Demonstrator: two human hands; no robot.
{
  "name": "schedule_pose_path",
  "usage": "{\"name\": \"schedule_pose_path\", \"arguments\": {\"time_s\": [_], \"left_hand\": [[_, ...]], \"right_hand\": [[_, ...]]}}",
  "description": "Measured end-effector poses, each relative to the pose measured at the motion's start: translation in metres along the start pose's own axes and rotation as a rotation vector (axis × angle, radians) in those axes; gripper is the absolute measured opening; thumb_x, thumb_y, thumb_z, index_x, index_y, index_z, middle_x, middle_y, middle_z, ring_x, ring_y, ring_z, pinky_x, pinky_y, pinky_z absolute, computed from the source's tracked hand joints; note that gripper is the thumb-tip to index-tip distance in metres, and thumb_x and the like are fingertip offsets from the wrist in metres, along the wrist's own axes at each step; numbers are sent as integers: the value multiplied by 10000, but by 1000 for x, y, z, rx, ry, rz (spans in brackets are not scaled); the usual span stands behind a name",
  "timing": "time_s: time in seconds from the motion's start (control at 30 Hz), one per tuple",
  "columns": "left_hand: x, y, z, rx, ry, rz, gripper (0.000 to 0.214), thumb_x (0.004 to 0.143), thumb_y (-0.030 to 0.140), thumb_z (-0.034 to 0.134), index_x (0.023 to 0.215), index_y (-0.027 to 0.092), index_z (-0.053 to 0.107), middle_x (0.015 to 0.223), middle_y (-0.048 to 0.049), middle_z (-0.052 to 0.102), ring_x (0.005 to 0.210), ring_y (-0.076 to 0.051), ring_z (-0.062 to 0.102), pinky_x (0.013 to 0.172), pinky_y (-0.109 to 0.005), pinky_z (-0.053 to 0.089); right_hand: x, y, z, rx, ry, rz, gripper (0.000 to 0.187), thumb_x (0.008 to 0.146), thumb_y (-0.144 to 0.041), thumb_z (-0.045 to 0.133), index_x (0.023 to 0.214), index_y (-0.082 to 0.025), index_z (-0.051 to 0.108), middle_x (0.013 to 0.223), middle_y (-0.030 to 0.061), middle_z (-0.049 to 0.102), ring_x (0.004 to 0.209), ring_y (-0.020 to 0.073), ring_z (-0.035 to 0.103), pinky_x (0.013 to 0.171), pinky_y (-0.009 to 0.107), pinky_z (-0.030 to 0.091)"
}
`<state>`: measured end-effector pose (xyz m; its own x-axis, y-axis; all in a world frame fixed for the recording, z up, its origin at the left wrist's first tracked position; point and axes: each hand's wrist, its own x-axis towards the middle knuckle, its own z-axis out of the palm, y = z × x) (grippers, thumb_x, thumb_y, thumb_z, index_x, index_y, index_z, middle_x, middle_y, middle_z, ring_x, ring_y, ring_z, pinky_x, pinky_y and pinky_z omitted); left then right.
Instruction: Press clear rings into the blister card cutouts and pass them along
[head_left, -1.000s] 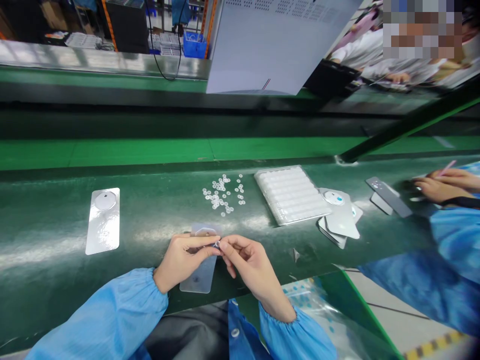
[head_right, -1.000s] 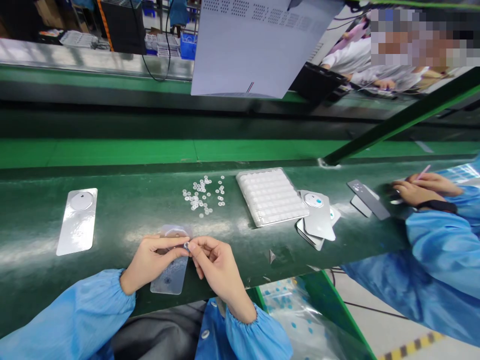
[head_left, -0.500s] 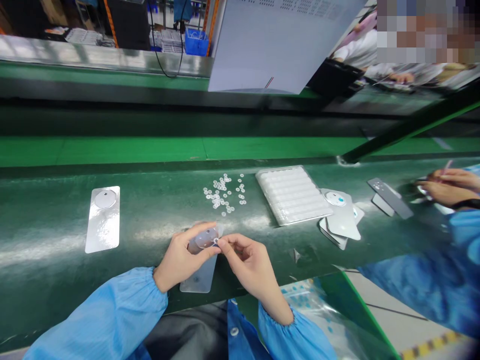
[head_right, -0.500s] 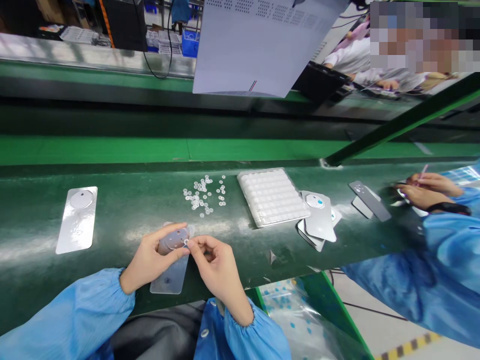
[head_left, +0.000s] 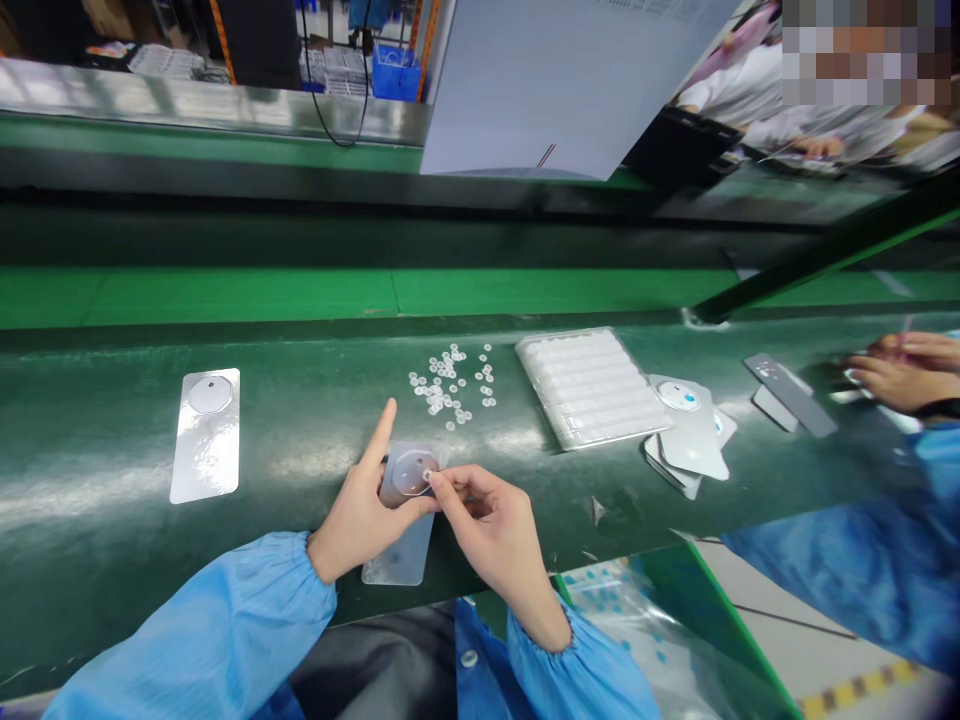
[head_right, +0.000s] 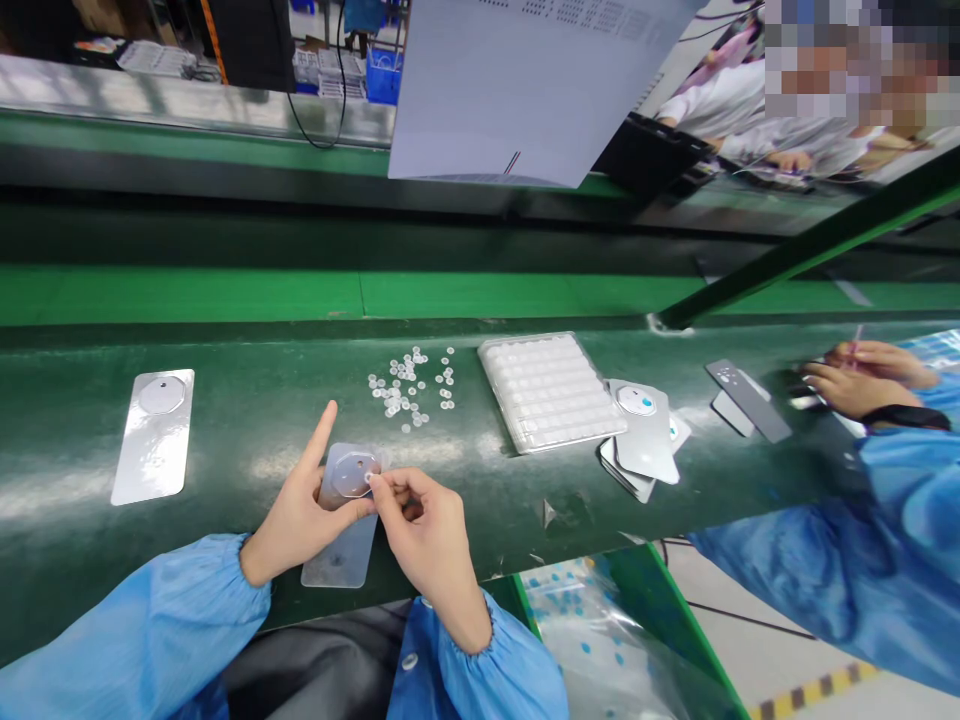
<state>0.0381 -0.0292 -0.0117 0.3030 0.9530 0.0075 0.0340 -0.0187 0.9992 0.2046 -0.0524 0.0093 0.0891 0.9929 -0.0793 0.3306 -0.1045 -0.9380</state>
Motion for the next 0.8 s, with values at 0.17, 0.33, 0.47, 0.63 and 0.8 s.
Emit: {"name": "schedule_pose_path", "arguments": {"time_s": [0.17,0.33,0.47,0.63,0.8], "left_hand": [[1,0,0,-160,-57,-96,1176,862,231,781,1661,244,-81,921,-10,737,745,-132,665,741,-228,571],[-2,2,1,-295,-60,-145,1162,841,236,810,1668,260,-5,1023,-29,734,824,-128,673,814,-241,559],[-1,8,0,-345,-35,-170,1150,789,255,859,1668,227,118,928,1,704,789,-120,646,771,-218,544],[9,5,-2,-344,19,-279,730,761,372,872,1395,126,607,816,-12,704,688,-122,614,653,-214,514],[14,-2,5,-397,52,-321,416,706,464,888,784,104,694,727,-44,680,637,-126,595,595,-224,481]], "right_hand": [[-1,1,4,-21,39,-21,341,922,-501,677,826,-183,753,720,75,762,570,181,651,500,266,484],[0,-1,-2,-15,16,-10,334,910,-486,701,763,-186,719,671,46,720,540,150,597,506,255,456],[9,-2,-9,107,-31,45,457,785,-490,846,618,-205,530,539,-33,555,501,109,500,474,222,385],[16,18,-2,392,-98,81,425,764,-543,865,815,-198,622,631,-34,600,501,102,527,461,210,441],[10,48,1,621,-169,41,479,955,-643,616,978,-177,723,754,55,700,562,156,631,488,272,533]]}}
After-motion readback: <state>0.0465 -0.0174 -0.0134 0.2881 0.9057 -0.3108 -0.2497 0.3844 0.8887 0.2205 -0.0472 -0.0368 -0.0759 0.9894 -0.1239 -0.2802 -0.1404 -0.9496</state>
